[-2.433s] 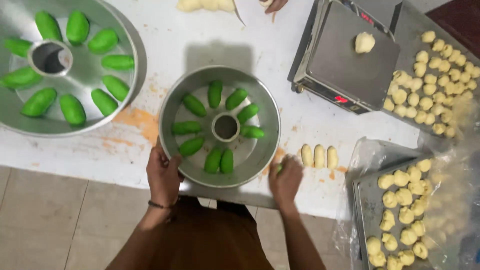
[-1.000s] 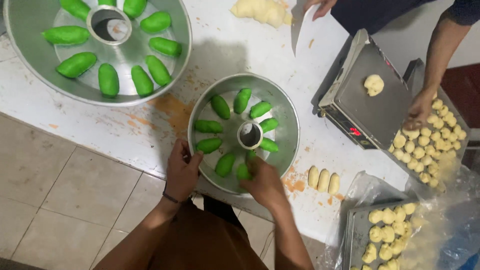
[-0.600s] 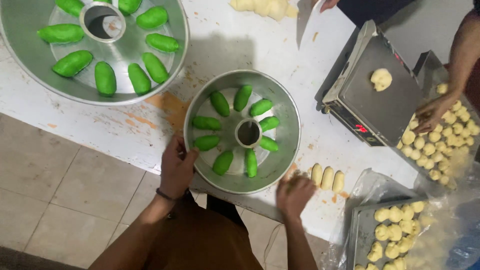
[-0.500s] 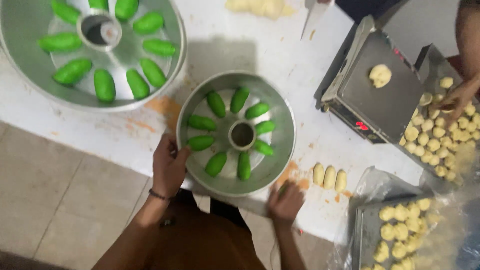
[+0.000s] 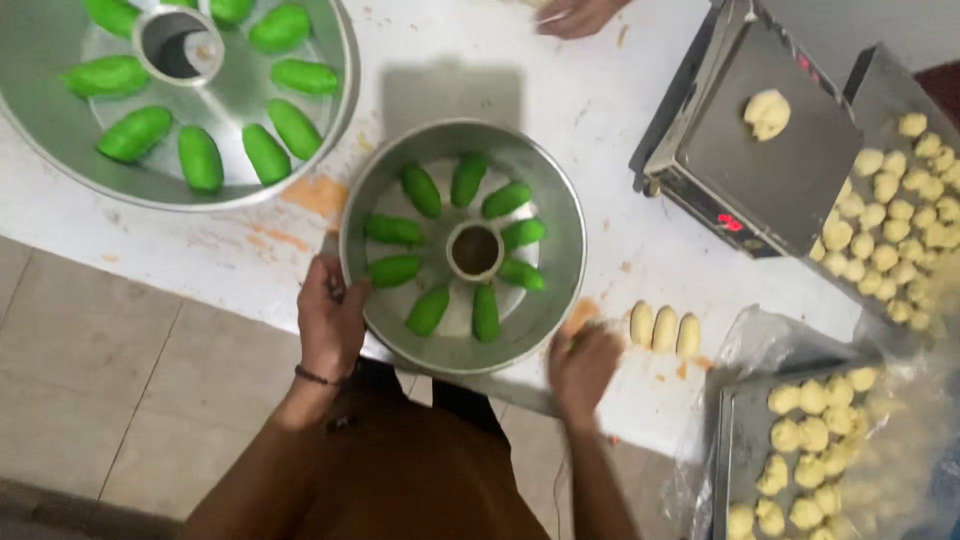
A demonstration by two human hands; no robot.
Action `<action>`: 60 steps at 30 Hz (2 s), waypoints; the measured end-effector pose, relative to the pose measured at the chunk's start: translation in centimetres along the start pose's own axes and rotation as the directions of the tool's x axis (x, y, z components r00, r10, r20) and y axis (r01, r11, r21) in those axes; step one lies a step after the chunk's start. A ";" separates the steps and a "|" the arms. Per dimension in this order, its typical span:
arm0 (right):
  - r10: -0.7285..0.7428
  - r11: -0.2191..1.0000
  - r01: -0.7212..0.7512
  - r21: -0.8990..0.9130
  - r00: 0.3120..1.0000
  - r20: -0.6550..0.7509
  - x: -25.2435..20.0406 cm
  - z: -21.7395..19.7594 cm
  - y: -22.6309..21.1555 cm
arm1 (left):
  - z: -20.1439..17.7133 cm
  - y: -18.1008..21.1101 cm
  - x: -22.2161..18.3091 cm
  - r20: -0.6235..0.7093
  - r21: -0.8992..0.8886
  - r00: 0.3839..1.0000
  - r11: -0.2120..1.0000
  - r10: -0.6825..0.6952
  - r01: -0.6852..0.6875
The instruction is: Portioning dough using a scale and arranging shaped pieces into baking pans
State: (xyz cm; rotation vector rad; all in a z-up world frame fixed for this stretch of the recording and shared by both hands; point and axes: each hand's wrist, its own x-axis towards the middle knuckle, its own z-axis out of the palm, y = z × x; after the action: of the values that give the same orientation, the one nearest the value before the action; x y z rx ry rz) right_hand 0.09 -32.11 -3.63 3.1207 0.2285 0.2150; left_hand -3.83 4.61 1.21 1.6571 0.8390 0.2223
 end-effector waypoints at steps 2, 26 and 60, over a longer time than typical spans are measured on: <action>-0.184 0.982 0.188 0.006 0.970 -0.161 -0.9 -5.1 -5.9 | 0.4 -0.2 0.2 0.001 -0.015 1.000 1.000 0.013 -0.013; 0.225 0.846 -0.492 0.207 0.681 0.697 3.0 -11.5 -4.1 | 1.0 1.5 -4.4 0.160 -0.193 0.960 0.947 -0.228 0.257; -0.008 0.970 -0.023 0.244 0.992 0.126 1.4 -2.9 -11.7 | 1.4 2.9 -1.8 0.028 -0.302 0.977 0.930 -0.210 0.208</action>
State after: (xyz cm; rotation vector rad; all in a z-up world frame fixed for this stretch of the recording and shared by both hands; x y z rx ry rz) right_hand -0.66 -20.35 -0.70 3.3638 0.2600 -0.0126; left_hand -3.21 2.25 3.97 1.2701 0.9287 0.1959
